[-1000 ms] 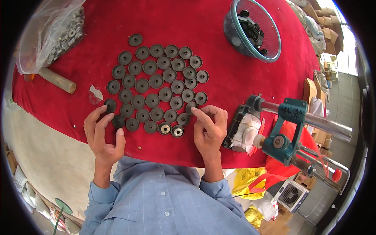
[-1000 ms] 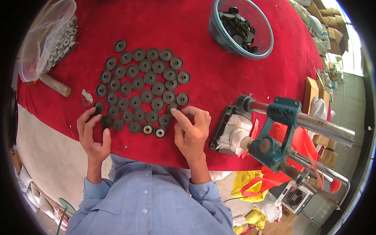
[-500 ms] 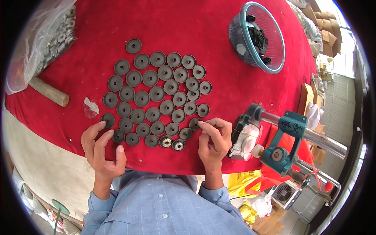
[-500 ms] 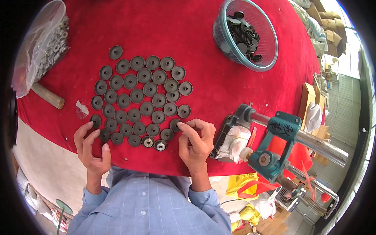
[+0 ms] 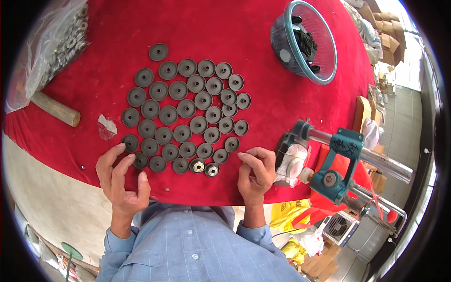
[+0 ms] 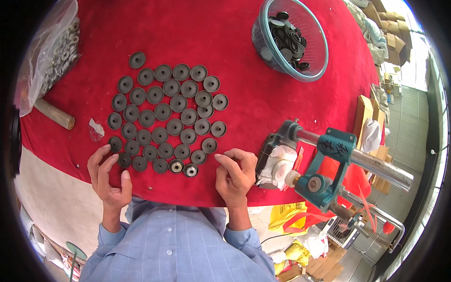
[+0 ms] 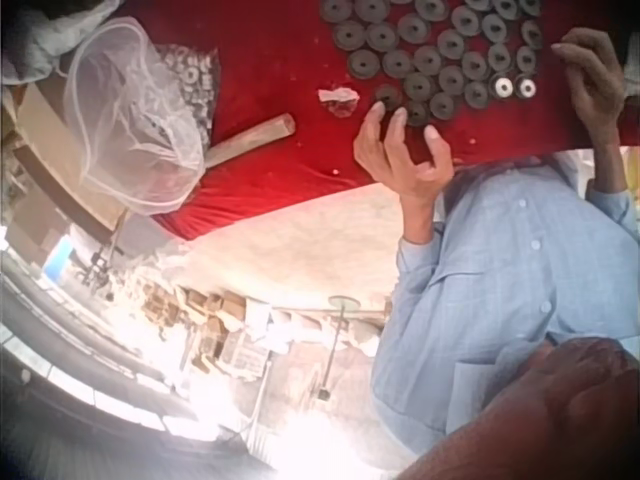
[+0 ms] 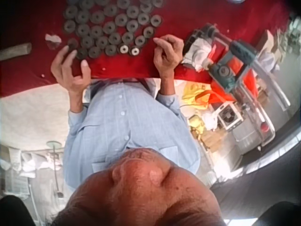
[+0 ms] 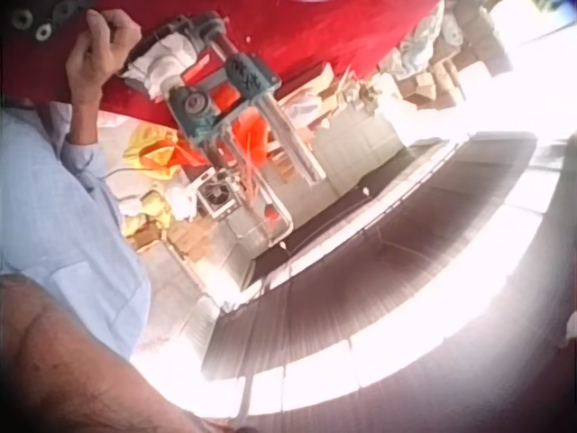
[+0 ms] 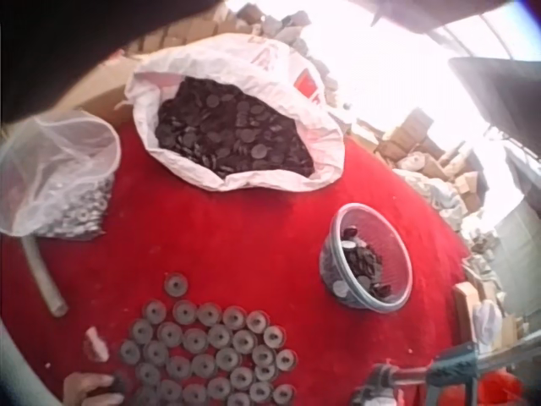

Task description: The person places small metal inserts into a grid of dark circular discs on a red table. They then use a rubber mallet to tap the inserts into the discs. The person handles the parts one by one, arranging them in rows.

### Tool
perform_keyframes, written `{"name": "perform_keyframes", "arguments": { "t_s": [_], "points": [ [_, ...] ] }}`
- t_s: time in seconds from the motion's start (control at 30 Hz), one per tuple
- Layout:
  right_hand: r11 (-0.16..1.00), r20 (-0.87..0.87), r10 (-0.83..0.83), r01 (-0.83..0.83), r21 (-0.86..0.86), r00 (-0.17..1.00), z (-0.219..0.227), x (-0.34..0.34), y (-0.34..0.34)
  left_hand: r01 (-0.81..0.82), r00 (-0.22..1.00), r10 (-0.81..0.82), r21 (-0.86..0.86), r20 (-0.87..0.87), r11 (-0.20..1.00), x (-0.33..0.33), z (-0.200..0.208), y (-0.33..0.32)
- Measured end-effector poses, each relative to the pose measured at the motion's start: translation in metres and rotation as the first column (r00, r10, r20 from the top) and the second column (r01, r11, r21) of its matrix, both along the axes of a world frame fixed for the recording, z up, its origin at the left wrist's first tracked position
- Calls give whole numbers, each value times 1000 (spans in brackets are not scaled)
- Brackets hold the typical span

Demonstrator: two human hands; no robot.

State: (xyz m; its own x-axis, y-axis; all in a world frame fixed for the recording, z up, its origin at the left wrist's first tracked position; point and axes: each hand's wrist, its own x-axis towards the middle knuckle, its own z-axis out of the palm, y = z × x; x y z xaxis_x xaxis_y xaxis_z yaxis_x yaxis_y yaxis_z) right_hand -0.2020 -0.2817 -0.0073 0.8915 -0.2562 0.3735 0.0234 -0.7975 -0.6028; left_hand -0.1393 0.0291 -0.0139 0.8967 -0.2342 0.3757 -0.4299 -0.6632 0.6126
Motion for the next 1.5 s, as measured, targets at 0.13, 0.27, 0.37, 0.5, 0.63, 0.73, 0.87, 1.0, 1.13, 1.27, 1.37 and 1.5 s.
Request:
{"name": "perform_keyframes", "arguments": {
  "t_s": [0.13, 0.27, 0.37, 0.5, 0.63, 0.73, 0.87, 1.0, 1.13, 1.27, 1.37, 1.5],
  "points": [
    [999, -38, 28, -29, -34, 999, -1, 3, 4, 1, 1000, -1, -5, 1, 1000, 1, 1, -2],
    [999, -20, -29, 30, 37, 999, -8, -4, 3, -2, 1000, 2, -22, 7, 1000, 1, 1, -3],
    [998, -32, -19, 21, 53, 999, -8, -6, 0, -9, 1000, 10, -35, 14, 999, -1, -2, -3],
    [991, -58, -57, 63, 117, 997, -5, -5, 6, -31, 999, 32, -25, 29, 999, 0, 1, -5],
    [996, -6, -28, 28, 86, 1000, -6, -4, 4, -32, 998, 33, -22, 48, 999, 0, 1, -6],
    [997, 11, -21, 20, 79, 1000, -6, -4, 5, -18, 998, 18, 3, 59, 1000, 0, 5, -6],
    [998, 29, -13, 11, 63, 1000, -6, -3, 5, -3, 999, 3, 11, 47, 1000, -2, 8, -6],
    [997, 60, -16, 12, 73, 998, -6, -4, 3, -1, 999, 2, -30, 45, 1000, -3, 6, -7],
    [995, 63, -17, 11, 104, 998, -2, -5, 3, -42, 998, 48, -169, 32, 985, 0, 14, -5],
    [988, 45, -27, 20, 154, 999, -2, -8, 2, -57, 987, 82, -176, 136, 983, 32, 63, 8],
    [987, 42, -17, 10, 158, 999, -4, -7, 4, -125, 970, 153, -153, 188, 980, 84, 101, 24],
    [989, 89, -13, 0, 146, 996, -2, -9, 0, -156, 978, 135, 124, 161, 980, 213, 116, 61]
  ]
}}
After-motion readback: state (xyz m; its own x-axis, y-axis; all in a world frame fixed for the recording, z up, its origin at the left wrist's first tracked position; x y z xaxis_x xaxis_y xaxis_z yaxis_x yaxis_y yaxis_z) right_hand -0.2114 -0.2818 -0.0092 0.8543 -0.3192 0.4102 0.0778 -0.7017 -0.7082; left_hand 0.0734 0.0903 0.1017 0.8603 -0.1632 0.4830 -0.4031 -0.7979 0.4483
